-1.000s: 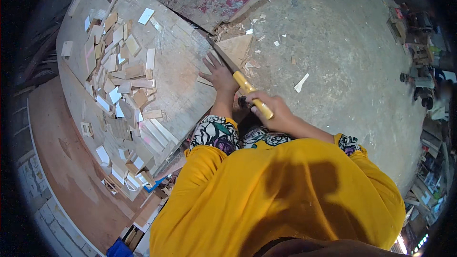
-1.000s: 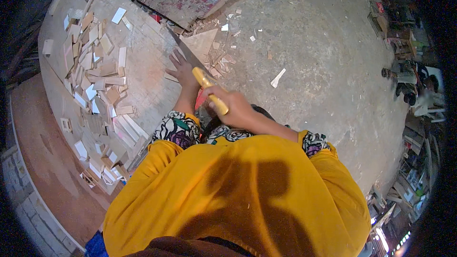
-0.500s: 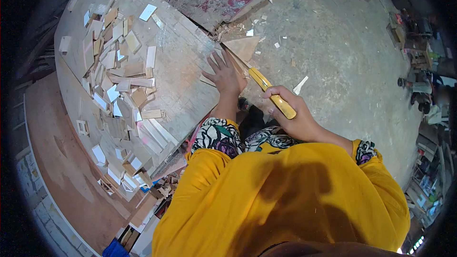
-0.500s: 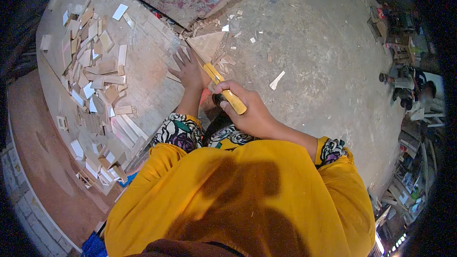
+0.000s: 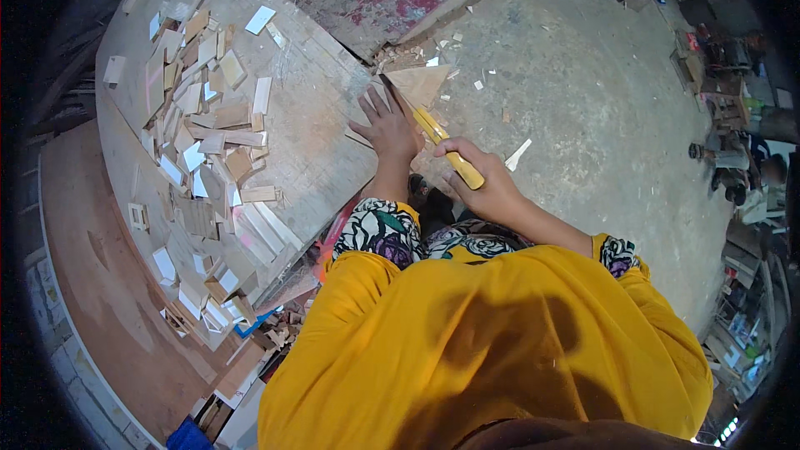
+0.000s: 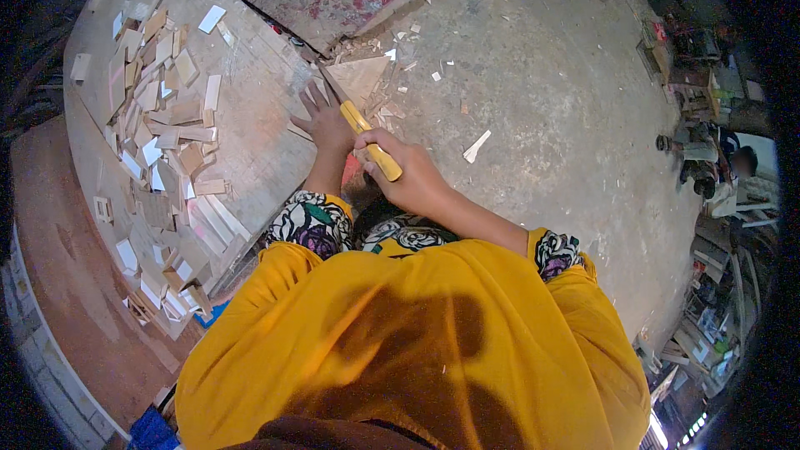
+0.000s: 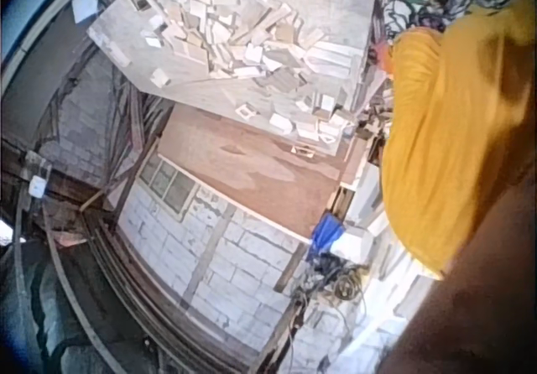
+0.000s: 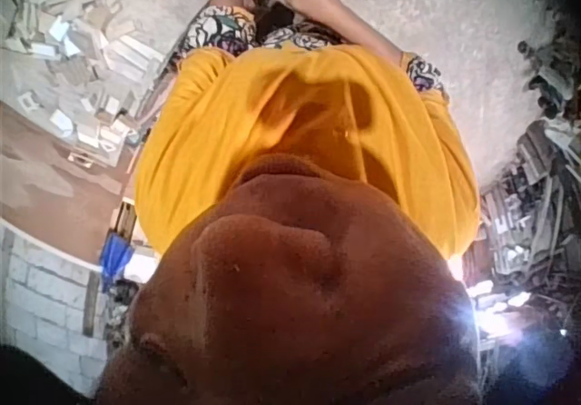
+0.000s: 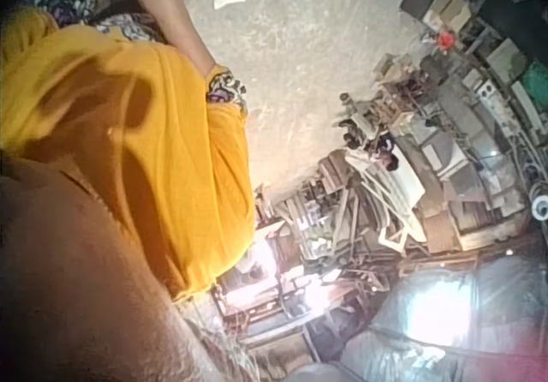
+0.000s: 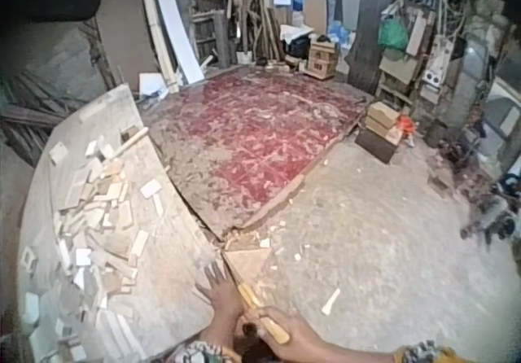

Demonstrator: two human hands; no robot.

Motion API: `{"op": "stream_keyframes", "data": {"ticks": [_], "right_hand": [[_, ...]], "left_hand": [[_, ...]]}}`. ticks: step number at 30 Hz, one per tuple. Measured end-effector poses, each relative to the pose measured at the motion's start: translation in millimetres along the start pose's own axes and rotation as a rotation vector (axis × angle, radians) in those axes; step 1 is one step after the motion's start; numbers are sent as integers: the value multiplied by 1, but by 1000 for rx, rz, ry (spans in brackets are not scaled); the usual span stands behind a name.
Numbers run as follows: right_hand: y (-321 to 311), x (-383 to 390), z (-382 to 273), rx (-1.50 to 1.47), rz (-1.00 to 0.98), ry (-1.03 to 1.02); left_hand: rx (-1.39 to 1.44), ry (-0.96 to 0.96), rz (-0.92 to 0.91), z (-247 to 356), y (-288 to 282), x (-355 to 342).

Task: Cutting a small piece of wood with a hand saw.

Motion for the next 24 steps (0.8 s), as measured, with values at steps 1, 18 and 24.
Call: {"op": "stream_keyframes", "data": {"ticks": [1, 18, 24], "right_hand": [[3, 2, 2, -4, 0, -5], [15, 44, 49, -28, -23, -62], [19, 26, 30, 46, -17, -86]], "left_hand": [[-5, -2, 4, -1, 3, -1], [-42, -9, 218, -4, 13, -2], [-102, -27, 93, -4, 17, -7]]}}
Point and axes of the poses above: each hand's wrist, its own x-axis away from the middle knuckle, its own y-axis out of the palm, z = x × y, the point moved 8 cm from there along -x, towards the middle knuckle, and after that the axes turned 1 degree about y, right-handed, at the moved point
